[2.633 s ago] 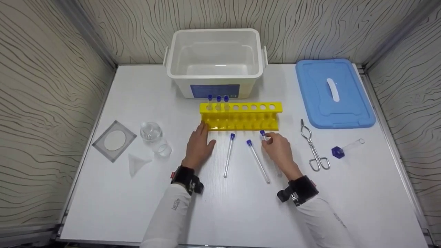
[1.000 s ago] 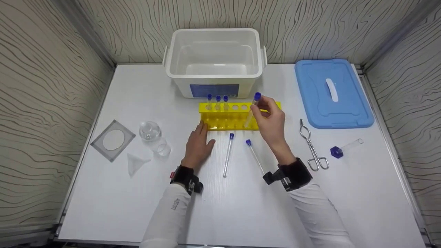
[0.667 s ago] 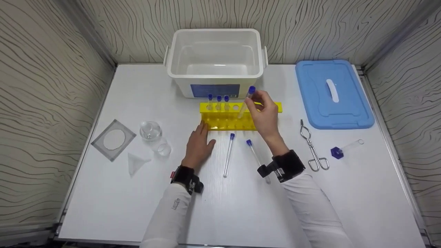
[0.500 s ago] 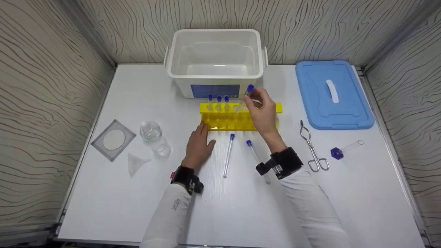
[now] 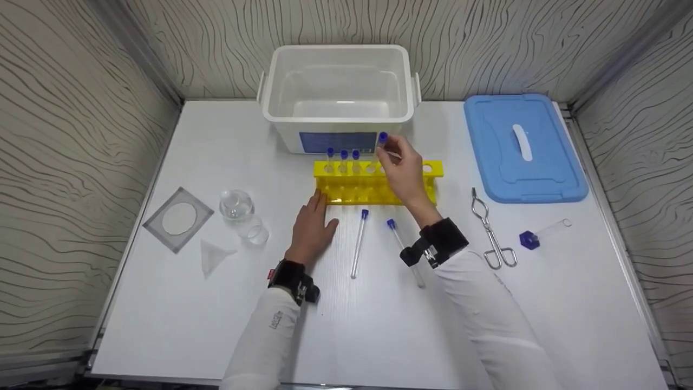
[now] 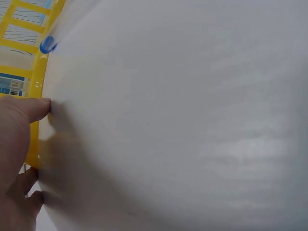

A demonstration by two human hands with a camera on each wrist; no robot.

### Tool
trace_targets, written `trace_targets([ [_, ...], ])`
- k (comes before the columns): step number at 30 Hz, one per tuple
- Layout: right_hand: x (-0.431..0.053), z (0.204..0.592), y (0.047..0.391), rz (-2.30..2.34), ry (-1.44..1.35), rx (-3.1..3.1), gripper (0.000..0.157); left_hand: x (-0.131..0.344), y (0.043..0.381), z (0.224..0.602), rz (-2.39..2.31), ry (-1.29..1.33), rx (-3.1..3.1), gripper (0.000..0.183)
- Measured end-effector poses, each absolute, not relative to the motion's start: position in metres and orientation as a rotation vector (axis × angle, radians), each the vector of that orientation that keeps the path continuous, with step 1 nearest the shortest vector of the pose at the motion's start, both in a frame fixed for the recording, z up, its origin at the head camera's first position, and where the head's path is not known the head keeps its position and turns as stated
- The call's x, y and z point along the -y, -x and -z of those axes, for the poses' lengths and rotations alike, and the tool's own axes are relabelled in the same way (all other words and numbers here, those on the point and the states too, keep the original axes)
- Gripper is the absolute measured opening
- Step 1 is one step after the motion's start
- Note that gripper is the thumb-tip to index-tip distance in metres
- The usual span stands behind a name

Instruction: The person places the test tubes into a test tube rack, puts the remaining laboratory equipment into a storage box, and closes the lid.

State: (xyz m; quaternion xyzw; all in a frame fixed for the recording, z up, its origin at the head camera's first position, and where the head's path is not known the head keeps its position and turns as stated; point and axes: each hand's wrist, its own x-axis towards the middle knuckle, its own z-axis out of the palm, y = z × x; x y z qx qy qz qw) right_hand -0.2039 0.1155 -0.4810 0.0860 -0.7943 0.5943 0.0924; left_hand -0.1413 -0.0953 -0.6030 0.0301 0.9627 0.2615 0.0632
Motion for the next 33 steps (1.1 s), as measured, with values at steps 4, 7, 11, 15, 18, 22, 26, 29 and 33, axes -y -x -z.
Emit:
trace_targets([
  [4, -0.114, 0.488, 0.207, -1.773, -0.194, 2.439, 0.034, 0.096, 0.142, 0.603, -0.786, -0.093, -2.904, 0.074],
  [7, -0.114, 0.491, 0.208, -1.767, -0.132, 2.51, 0.035, 0.096, 0.143, 0.603, -0.779, -0.098, -2.906, 0.074],
  [11, -0.114, 0.494, 0.209, -1.749, -0.087, 2.562, 0.035, 0.095, 0.143, 0.602, -0.767, -0.101, -2.909, 0.074],
  [15, -0.113, 0.497, 0.21, -1.73, -0.076, 2.608, 0.036, 0.095, 0.142, 0.602, -0.753, -0.085, -2.912, 0.074],
  [18, -0.112, 0.5, 0.21, -1.731, -0.067, 2.634, 0.037, 0.095, 0.142, 0.602, -0.75, -0.078, -2.911, 0.074],
  [22, -0.112, 0.504, 0.21, -1.717, -0.04, 2.665, 0.037, 0.095, 0.142, 0.603, -0.759, -0.089, -2.91, 0.074],
  [26, -0.111, 0.509, 0.21, -1.673, -0.017, 2.698, 0.035, 0.095, 0.141, 0.605, -0.777, -0.106, -2.92, 0.074],
  [29, -0.109, 0.513, 0.212, -1.649, -0.026, 2.708, 0.033, 0.096, 0.141, 0.605, -0.781, -0.113, -2.929, 0.074],
  [33, -0.108, 0.514, 0.213, -1.643, -0.043, 2.717, 0.033, 0.096, 0.142, 0.606, -0.782, -0.105, -2.926, 0.074],
])
